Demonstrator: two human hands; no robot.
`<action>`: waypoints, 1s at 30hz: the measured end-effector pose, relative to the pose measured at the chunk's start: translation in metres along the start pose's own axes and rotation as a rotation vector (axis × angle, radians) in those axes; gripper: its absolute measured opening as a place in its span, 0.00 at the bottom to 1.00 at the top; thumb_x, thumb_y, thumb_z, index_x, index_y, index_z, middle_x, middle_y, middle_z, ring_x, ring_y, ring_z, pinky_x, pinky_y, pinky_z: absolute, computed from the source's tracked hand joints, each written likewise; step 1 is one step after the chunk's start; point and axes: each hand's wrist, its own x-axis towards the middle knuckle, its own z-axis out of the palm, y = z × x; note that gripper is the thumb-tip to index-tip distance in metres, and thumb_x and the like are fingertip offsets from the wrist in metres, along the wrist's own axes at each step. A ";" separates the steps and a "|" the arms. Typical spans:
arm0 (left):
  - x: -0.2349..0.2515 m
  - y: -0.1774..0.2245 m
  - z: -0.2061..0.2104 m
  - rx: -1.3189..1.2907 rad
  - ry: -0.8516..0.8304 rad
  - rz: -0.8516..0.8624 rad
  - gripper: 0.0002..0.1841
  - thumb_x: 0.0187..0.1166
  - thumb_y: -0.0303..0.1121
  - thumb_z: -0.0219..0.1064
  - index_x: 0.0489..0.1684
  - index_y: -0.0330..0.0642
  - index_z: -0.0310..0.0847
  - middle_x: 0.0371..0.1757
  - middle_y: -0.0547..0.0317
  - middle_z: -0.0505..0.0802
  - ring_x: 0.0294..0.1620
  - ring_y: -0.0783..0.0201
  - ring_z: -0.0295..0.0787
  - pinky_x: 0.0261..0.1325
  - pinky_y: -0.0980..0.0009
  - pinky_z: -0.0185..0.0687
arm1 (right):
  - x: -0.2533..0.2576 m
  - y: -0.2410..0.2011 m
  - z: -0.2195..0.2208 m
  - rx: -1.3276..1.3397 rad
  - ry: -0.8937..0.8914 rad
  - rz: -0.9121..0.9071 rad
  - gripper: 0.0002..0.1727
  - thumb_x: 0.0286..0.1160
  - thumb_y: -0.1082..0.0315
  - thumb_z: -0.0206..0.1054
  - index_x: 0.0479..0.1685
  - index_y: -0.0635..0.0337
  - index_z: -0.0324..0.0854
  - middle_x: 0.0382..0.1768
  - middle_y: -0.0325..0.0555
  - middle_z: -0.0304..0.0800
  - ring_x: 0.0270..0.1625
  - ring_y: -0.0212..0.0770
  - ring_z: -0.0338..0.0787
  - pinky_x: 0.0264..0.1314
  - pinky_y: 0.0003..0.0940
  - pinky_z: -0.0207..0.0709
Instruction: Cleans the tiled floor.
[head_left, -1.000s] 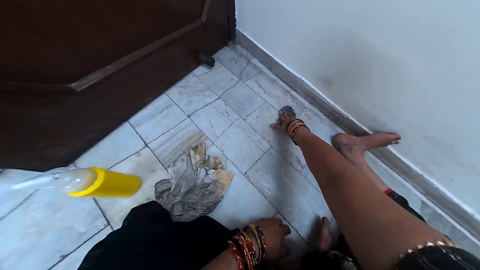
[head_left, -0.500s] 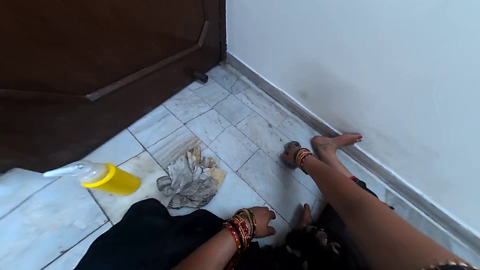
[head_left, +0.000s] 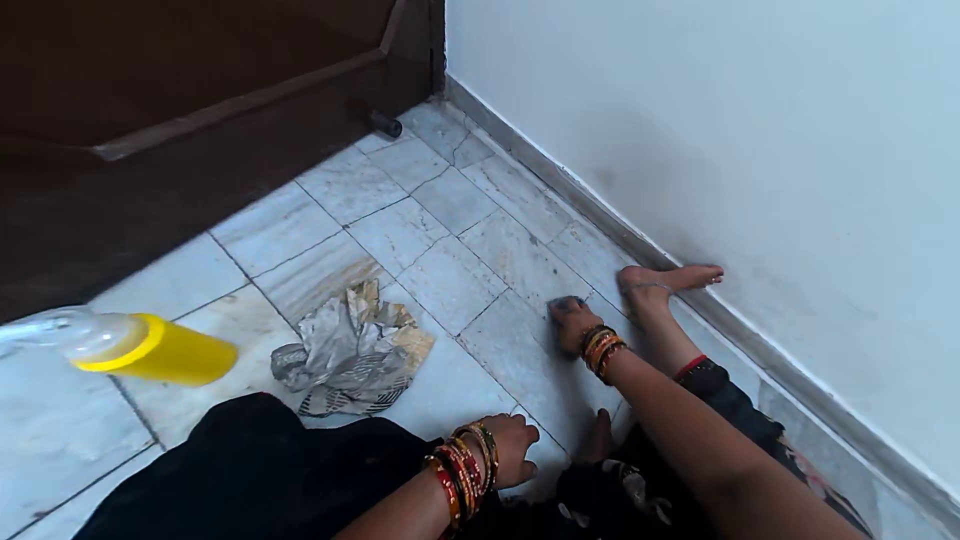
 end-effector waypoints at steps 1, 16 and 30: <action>0.000 0.000 0.000 -0.005 -0.004 -0.002 0.31 0.89 0.49 0.59 0.86 0.41 0.67 0.80 0.34 0.77 0.80 0.35 0.75 0.79 0.37 0.69 | 0.012 -0.001 -0.008 0.010 0.012 0.021 0.39 0.74 0.64 0.70 0.91 0.40 0.65 0.91 0.54 0.60 0.89 0.67 0.63 0.71 0.72 0.74; -0.002 -0.009 -0.007 -0.094 -0.008 0.058 0.30 0.91 0.47 0.58 0.87 0.37 0.66 0.80 0.34 0.79 0.82 0.36 0.74 0.82 0.37 0.65 | -0.003 -0.053 -0.102 -0.031 -0.082 0.136 0.36 0.84 0.74 0.61 0.93 0.61 0.57 0.90 0.68 0.57 0.90 0.67 0.61 0.89 0.59 0.58; -0.005 0.003 0.005 0.031 0.025 0.012 0.31 0.90 0.47 0.59 0.86 0.36 0.67 0.81 0.31 0.77 0.82 0.34 0.73 0.81 0.36 0.67 | -0.036 -0.010 0.015 -0.108 -0.036 0.008 0.37 0.72 0.71 0.71 0.87 0.50 0.71 0.94 0.52 0.53 0.95 0.63 0.49 0.83 0.71 0.61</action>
